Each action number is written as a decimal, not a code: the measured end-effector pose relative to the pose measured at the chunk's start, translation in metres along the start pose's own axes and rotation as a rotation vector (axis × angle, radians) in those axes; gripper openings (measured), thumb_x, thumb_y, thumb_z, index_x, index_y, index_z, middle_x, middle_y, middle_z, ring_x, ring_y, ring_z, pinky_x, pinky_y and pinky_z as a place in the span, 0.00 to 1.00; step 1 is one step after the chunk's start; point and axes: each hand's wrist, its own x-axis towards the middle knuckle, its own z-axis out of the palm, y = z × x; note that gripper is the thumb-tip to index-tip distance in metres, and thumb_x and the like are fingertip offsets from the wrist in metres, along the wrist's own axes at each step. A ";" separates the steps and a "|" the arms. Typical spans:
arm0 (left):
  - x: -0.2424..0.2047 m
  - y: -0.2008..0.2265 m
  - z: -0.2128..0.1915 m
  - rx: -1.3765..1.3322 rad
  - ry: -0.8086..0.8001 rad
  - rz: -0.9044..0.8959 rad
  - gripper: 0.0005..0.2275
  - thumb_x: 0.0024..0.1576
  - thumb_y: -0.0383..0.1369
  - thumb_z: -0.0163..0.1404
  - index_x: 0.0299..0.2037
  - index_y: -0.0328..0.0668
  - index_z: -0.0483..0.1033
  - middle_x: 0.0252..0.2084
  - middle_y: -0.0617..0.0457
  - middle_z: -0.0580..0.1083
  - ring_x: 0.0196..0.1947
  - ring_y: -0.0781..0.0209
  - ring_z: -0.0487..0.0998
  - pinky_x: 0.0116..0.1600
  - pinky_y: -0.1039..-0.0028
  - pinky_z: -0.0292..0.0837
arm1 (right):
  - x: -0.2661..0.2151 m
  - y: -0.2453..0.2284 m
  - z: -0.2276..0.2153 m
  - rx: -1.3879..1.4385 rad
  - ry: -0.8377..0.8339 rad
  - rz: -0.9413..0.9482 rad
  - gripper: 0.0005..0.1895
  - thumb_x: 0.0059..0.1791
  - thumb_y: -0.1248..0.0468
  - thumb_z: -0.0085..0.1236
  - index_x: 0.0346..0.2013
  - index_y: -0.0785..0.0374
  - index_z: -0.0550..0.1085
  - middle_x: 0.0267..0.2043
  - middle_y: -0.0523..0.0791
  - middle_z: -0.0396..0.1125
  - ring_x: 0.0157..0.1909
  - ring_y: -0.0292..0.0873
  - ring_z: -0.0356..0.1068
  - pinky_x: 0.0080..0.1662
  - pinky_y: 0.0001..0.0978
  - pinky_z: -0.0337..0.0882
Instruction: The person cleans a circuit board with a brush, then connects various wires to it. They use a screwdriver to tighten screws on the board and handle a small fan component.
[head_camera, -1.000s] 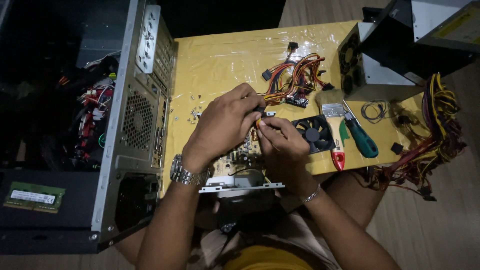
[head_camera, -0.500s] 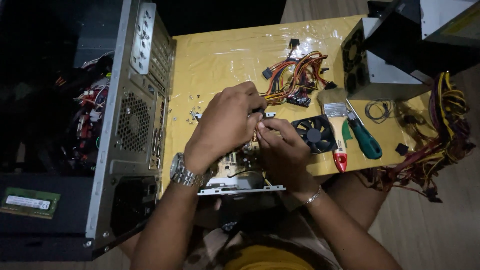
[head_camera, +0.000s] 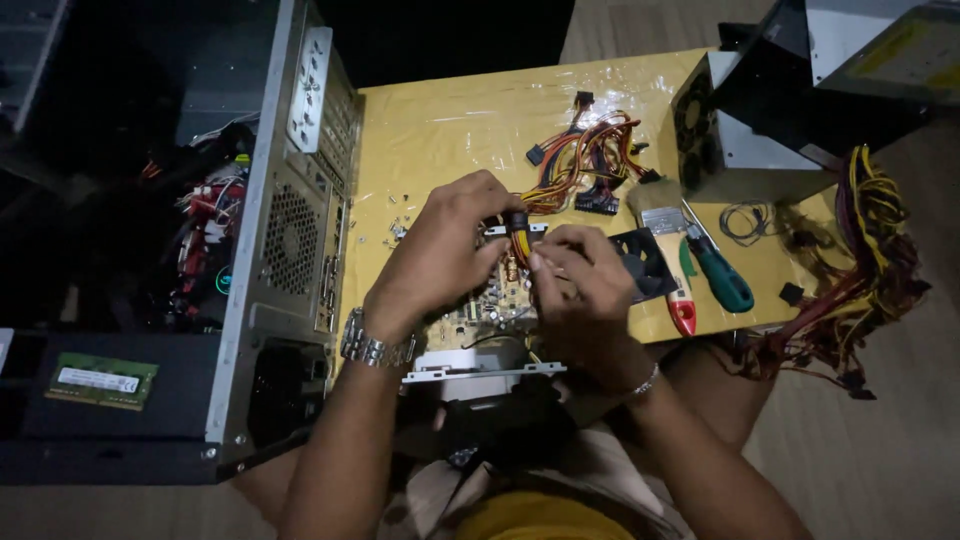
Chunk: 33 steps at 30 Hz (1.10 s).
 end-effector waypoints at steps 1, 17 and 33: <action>0.000 -0.001 0.000 -0.003 0.004 0.002 0.15 0.49 0.20 0.61 0.46 0.32 0.80 0.41 0.40 0.75 0.45 0.37 0.79 0.51 0.56 0.76 | 0.009 -0.008 -0.006 -0.002 -0.002 -0.004 0.05 0.46 0.65 0.70 0.36 0.61 0.83 0.42 0.39 0.72 0.41 0.40 0.74 0.43 0.33 0.74; -0.009 -0.010 0.004 -0.144 0.191 0.055 0.18 0.48 0.14 0.60 0.50 0.30 0.79 0.39 0.38 0.80 0.38 0.45 0.83 0.44 0.64 0.81 | 0.067 0.003 -0.017 0.217 -0.338 -0.136 0.10 0.51 0.72 0.64 0.46 0.71 0.80 0.40 0.56 0.70 0.39 0.62 0.72 0.41 0.49 0.73; -0.060 0.041 -0.015 -0.039 0.333 0.151 0.14 0.55 0.28 0.61 0.49 0.30 0.75 0.46 0.37 0.74 0.49 0.34 0.78 0.50 0.51 0.77 | 0.080 0.021 -0.019 0.403 -0.501 -0.031 0.06 0.50 0.73 0.63 0.40 0.74 0.77 0.37 0.57 0.68 0.37 0.60 0.73 0.38 0.46 0.74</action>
